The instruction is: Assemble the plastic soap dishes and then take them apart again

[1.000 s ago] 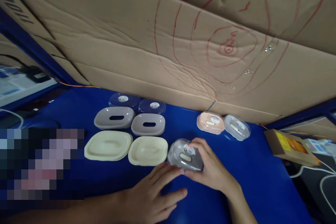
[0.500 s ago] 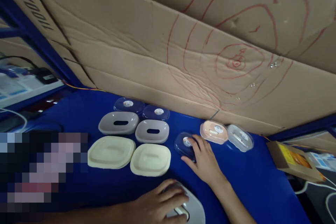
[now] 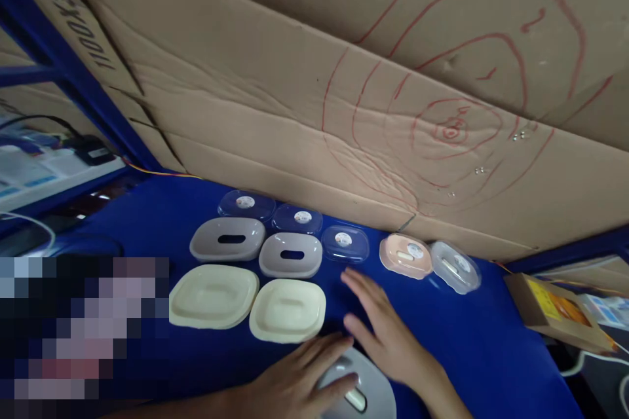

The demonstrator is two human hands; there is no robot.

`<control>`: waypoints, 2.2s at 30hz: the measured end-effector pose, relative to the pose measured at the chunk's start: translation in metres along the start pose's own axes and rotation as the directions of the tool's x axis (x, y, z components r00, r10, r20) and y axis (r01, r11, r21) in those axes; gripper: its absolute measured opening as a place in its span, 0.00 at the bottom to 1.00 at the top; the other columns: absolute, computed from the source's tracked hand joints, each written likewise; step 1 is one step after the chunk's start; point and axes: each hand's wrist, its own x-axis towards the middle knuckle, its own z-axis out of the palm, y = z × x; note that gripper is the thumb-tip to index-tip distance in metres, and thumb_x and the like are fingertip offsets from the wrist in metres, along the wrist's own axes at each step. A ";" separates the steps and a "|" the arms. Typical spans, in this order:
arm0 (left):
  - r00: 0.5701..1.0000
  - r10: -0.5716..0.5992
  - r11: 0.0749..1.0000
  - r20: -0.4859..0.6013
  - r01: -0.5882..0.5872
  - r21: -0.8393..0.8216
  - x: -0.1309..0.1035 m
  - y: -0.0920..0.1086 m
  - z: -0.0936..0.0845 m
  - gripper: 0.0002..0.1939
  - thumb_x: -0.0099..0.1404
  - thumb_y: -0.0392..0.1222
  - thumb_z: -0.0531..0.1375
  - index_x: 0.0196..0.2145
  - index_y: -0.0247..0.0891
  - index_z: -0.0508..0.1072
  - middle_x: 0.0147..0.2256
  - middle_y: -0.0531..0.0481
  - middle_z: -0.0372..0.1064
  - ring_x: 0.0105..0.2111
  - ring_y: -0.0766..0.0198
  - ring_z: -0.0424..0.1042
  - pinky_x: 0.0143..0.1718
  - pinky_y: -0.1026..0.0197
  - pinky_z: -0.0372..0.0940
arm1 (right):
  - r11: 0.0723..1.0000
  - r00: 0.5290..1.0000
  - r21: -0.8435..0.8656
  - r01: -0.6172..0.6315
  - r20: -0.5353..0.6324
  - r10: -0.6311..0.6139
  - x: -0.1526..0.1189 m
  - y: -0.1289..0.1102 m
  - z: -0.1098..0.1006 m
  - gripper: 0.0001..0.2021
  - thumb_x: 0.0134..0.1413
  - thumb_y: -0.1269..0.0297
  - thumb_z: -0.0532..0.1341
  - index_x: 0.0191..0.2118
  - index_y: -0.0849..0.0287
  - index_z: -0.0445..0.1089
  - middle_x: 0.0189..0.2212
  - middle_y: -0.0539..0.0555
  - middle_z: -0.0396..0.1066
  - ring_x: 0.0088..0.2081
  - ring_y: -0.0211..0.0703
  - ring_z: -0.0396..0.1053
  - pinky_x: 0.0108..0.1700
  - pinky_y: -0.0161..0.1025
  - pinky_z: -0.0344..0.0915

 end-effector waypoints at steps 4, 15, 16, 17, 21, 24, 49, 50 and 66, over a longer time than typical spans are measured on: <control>0.979 -0.117 0.975 0.167 0.145 -0.167 -0.001 0.005 -0.012 0.45 0.69 0.62 0.67 0.73 0.36 0.59 0.69 0.28 0.58 0.66 0.38 0.64 0.64 0.43 0.65 | 0.997 0.994 -0.071 0.016 0.112 -0.008 -0.079 -0.022 0.013 0.51 0.62 0.37 0.67 0.80 0.46 0.42 0.78 0.61 0.50 0.75 0.67 0.56 0.71 0.63 0.64; 0.962 -0.153 0.908 0.225 0.227 -0.352 0.008 0.005 -0.002 0.55 0.62 0.65 0.72 0.74 0.38 0.53 0.62 0.29 0.64 0.59 0.36 0.69 0.62 0.37 0.62 | 0.992 0.966 -0.127 -0.016 -0.259 -0.018 -0.127 -0.018 0.057 0.39 0.60 0.39 0.68 0.71 0.50 0.62 0.67 0.63 0.70 0.64 0.65 0.73 0.58 0.56 0.77; 0.961 -0.166 0.900 0.220 0.239 -0.365 0.009 0.006 -0.002 0.55 0.61 0.64 0.72 0.74 0.38 0.53 0.62 0.30 0.64 0.59 0.37 0.68 0.62 0.37 0.62 | 0.993 0.964 -0.114 -0.007 -0.263 -0.024 -0.125 -0.017 0.053 0.38 0.60 0.39 0.68 0.70 0.49 0.63 0.66 0.62 0.71 0.63 0.65 0.74 0.58 0.56 0.77; 0.960 -0.179 0.893 0.216 0.250 -0.374 0.009 0.006 -0.002 0.56 0.61 0.64 0.73 0.74 0.38 0.53 0.62 0.30 0.64 0.60 0.38 0.68 0.63 0.38 0.61 | 0.995 0.964 -0.105 0.001 -0.266 -0.029 -0.124 -0.016 0.050 0.37 0.60 0.39 0.68 0.69 0.49 0.64 0.66 0.62 0.72 0.63 0.65 0.74 0.58 0.56 0.78; 0.964 -0.161 0.914 0.212 0.227 -0.336 0.007 0.008 -0.001 0.59 0.59 0.60 0.75 0.76 0.41 0.49 0.64 0.31 0.62 0.61 0.38 0.67 0.64 0.39 0.61 | 1.000 0.971 -0.026 0.001 -0.238 -0.007 -0.123 -0.008 0.039 0.34 0.62 0.38 0.66 0.68 0.48 0.66 0.65 0.61 0.73 0.62 0.63 0.76 0.58 0.52 0.78; 0.977 -0.135 0.953 0.165 0.174 -0.248 0.004 0.011 -0.003 0.56 0.62 0.54 0.74 0.77 0.43 0.49 0.69 0.29 0.56 0.65 0.36 0.64 0.65 0.38 0.60 | 0.998 0.977 0.061 -0.024 -0.209 0.037 -0.128 0.009 0.027 0.34 0.65 0.37 0.62 0.70 0.47 0.64 0.65 0.60 0.73 0.63 0.62 0.75 0.59 0.52 0.77; 0.978 0.033 0.983 0.206 -0.069 0.170 0.015 0.006 -0.017 0.25 0.79 0.55 0.57 0.62 0.34 0.71 0.57 0.38 0.72 0.56 0.48 0.71 0.61 0.49 0.59 | 0.921 0.937 -0.359 -0.149 -0.348 0.016 0.015 0.093 -0.015 0.29 0.76 0.49 0.53 0.77 0.45 0.54 0.80 0.57 0.44 0.79 0.61 0.42 0.77 0.69 0.41; 0.979 0.002 0.982 0.204 -0.040 0.184 0.015 0.005 -0.017 0.24 0.79 0.55 0.57 0.62 0.34 0.71 0.57 0.37 0.72 0.57 0.47 0.71 0.62 0.48 0.58 | 0.912 0.918 -0.353 -0.211 -0.393 0.060 0.008 0.101 -0.022 0.30 0.76 0.48 0.52 0.77 0.47 0.54 0.79 0.60 0.46 0.79 0.63 0.43 0.76 0.71 0.40; 0.981 -0.192 0.929 -0.001 0.181 -0.322 0.019 0.001 -0.041 0.18 0.73 0.35 0.60 0.59 0.42 0.70 0.58 0.42 0.69 0.56 0.55 0.71 0.59 0.53 0.68 | 0.949 0.905 -0.185 -0.254 -0.393 0.166 -0.016 0.121 -0.048 0.32 0.61 0.40 0.68 0.64 0.50 0.64 0.60 0.61 0.73 0.60 0.64 0.73 0.61 0.62 0.70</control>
